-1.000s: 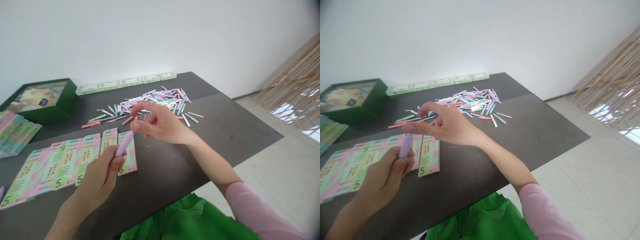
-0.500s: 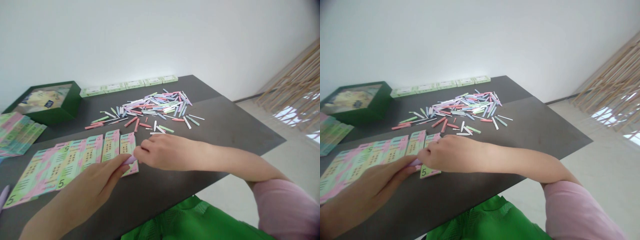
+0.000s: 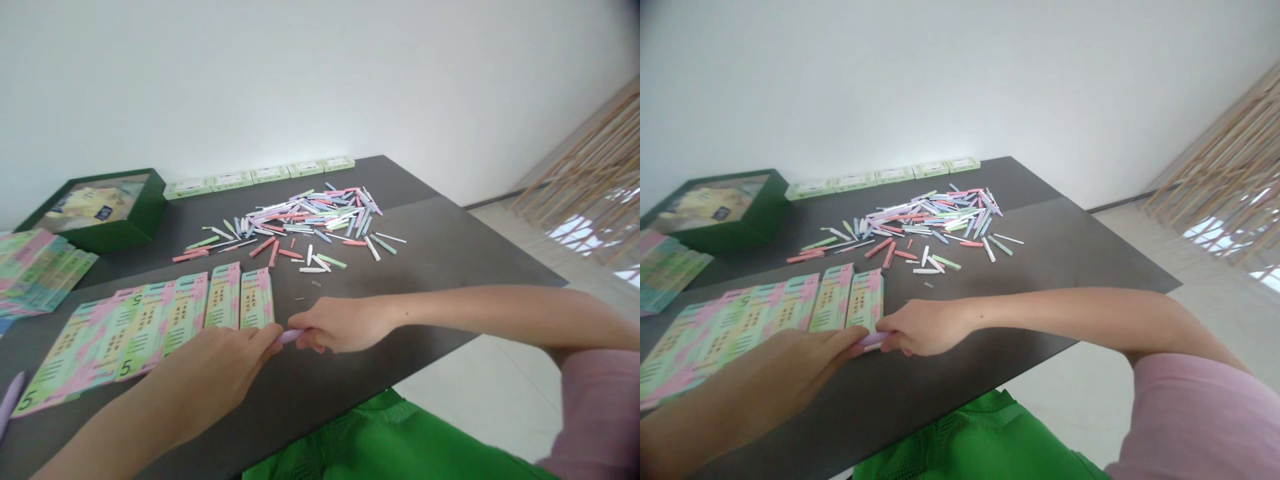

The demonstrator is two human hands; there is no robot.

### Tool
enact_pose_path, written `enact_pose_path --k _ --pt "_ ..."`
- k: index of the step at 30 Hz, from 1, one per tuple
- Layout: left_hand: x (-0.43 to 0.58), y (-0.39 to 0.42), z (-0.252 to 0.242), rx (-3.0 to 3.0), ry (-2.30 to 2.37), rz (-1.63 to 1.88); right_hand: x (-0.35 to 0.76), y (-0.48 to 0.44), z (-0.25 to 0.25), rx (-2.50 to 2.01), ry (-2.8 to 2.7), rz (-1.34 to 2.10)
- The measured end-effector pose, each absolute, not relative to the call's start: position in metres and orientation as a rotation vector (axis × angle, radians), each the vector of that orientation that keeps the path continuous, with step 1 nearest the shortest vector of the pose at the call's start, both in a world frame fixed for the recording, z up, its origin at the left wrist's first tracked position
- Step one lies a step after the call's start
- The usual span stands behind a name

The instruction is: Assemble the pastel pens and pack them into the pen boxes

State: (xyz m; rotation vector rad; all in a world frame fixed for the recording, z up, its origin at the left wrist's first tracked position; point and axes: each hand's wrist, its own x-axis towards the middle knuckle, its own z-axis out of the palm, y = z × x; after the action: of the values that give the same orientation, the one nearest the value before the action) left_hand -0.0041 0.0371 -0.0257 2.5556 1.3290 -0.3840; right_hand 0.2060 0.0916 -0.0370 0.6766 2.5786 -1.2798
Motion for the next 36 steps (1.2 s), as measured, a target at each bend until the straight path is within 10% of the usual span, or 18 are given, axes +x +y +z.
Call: enact_pose_path --k 3,10,19,24,31,36 --pt "0.002 0.039 -0.02 2.467 1.33 -0.485 0.206 0.086 -0.037 0.777 2.726 -0.905" --pt "0.009 0.039 -0.017 2.612 1.32 -0.69 0.202 0.091 -0.054 0.709 2.062 -1.924" --pt "-0.009 0.051 -0.047 2.307 1.572 -0.217 0.198 0.089 -0.068 0.895 3.062 0.178" --pt "-0.006 0.051 -0.037 2.178 1.457 0.001 0.199 0.09 -0.068 0.908 3.271 0.246" --pt "-0.017 0.053 -0.042 2.692 1.453 -0.264 0.206 0.1 -0.036 0.855 2.835 -1.129" --pt "-0.017 0.05 -0.037 2.7 1.553 -0.209 0.202 0.096 -0.049 0.932 3.207 -0.181"
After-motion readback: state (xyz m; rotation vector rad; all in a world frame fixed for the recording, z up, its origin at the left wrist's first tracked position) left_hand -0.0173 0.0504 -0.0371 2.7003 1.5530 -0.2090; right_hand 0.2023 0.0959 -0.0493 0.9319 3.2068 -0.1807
